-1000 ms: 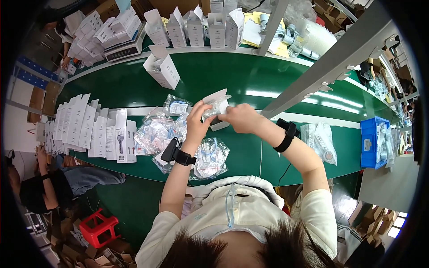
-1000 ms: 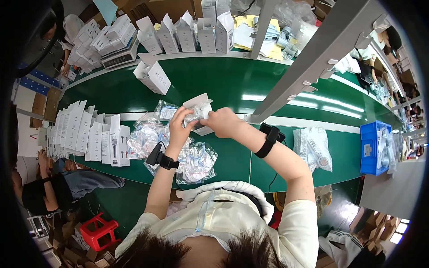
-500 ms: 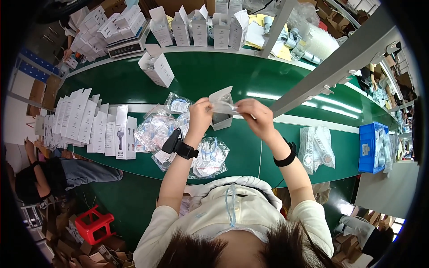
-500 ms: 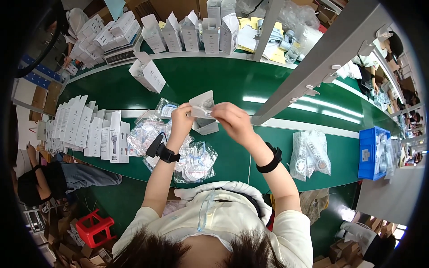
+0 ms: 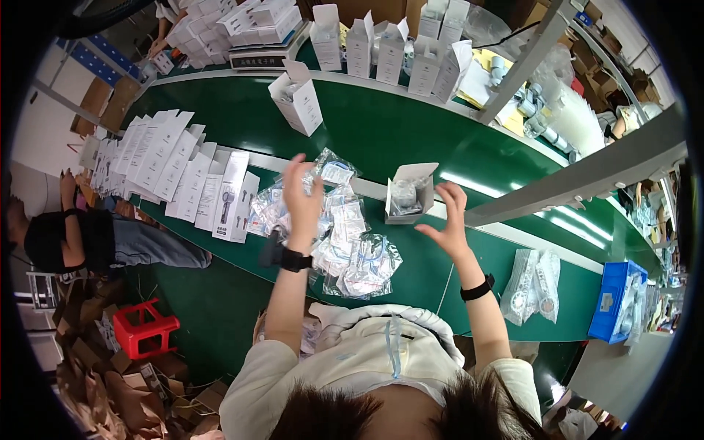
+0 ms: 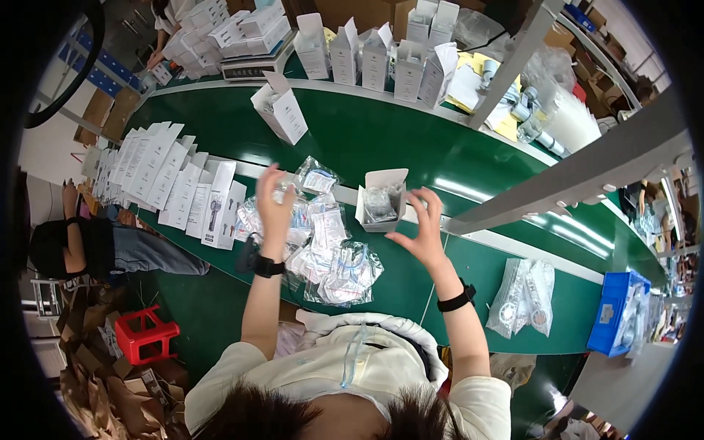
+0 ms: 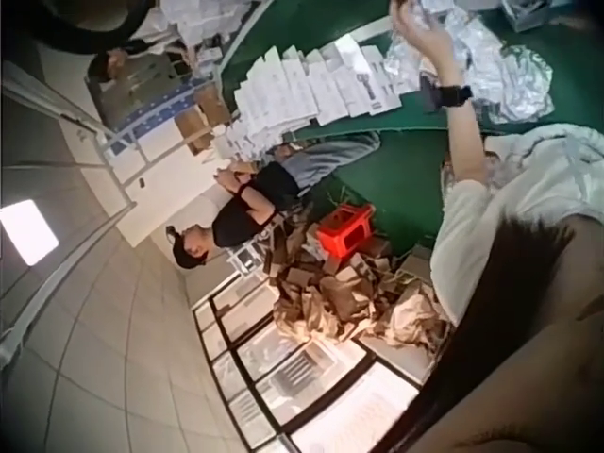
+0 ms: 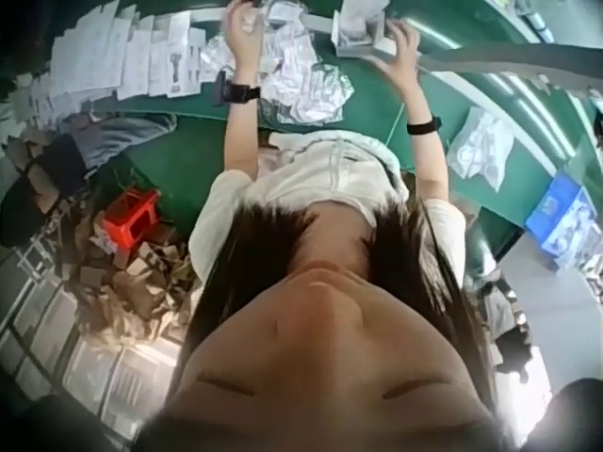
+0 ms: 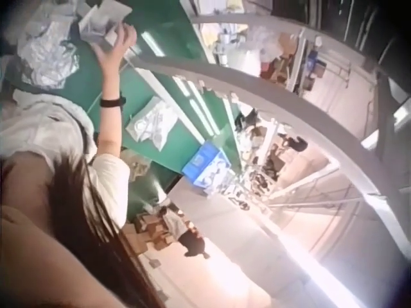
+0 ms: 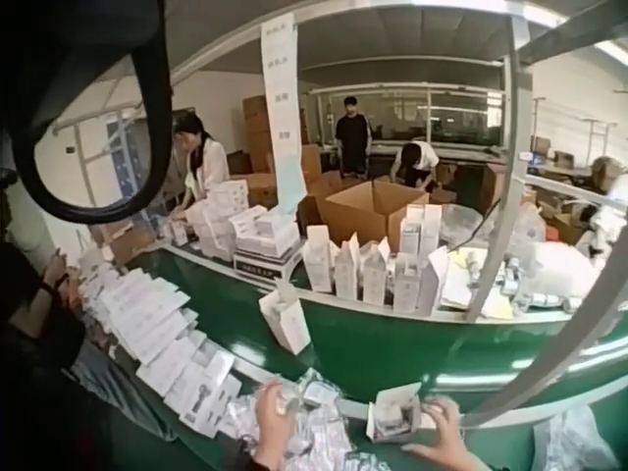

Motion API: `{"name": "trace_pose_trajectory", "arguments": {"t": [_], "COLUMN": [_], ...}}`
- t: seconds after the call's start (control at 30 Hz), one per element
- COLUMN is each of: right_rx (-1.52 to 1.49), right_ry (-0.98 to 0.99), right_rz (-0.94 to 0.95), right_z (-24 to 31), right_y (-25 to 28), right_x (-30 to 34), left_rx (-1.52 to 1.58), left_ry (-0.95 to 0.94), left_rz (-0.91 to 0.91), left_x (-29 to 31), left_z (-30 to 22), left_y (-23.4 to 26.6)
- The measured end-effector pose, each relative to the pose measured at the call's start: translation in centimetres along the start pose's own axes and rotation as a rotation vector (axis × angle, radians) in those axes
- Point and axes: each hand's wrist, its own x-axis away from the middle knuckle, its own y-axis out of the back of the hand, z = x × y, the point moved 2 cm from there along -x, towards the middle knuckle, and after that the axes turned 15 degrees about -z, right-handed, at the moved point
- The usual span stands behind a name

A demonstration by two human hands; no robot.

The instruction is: The person sorts small plastic bags from a large sack onto a table, then assembles product kits by placing a wrapped device and a small plastic bag into a cardboard box.

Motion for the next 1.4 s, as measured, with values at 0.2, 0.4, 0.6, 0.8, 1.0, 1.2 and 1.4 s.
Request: {"name": "trace_pose_trajectory", "arguments": {"t": [0.2,0.4,0.6,0.8,1.0,1.2,1.4], "right_rx": [-0.402,-0.612,-0.136,-0.546,-1.113,-0.476,1.182], "right_ry": [-0.528,-0.715,-0.439,-0.676,-1.045,-0.435,-0.817], "right_rz": [0.046,-0.256,-0.353,-0.079,0.075,-0.222,0.037], "right_z": [-2.9,-6.6,-13.9,-4.3,4.2,4.2,-7.6], "right_y": [-5.2,-9.0,-10.2,-7.0,0.9,8.1,19.7], "right_x": [2.0,-6.2,-7.6,-1.9,6.6,8.7,15.4], "left_rx": [-0.973,-0.978,-0.306,0.687,0.836,0.747,0.592], "left_ry": [0.124,0.112,0.15,0.694,0.634,0.339,0.011], "left_rz": [0.235,0.422,0.12,0.425,0.923,0.865,0.769], "left_x": [-4.3,-1.4,-3.3,6.7,12.9,14.7,13.7], "left_z": [14.3,21.3,11.4,2.0,-6.9,-11.7,-11.7], "left_y": [10.8,13.8,15.7,6.8,-0.5,-2.4,-5.0]}}
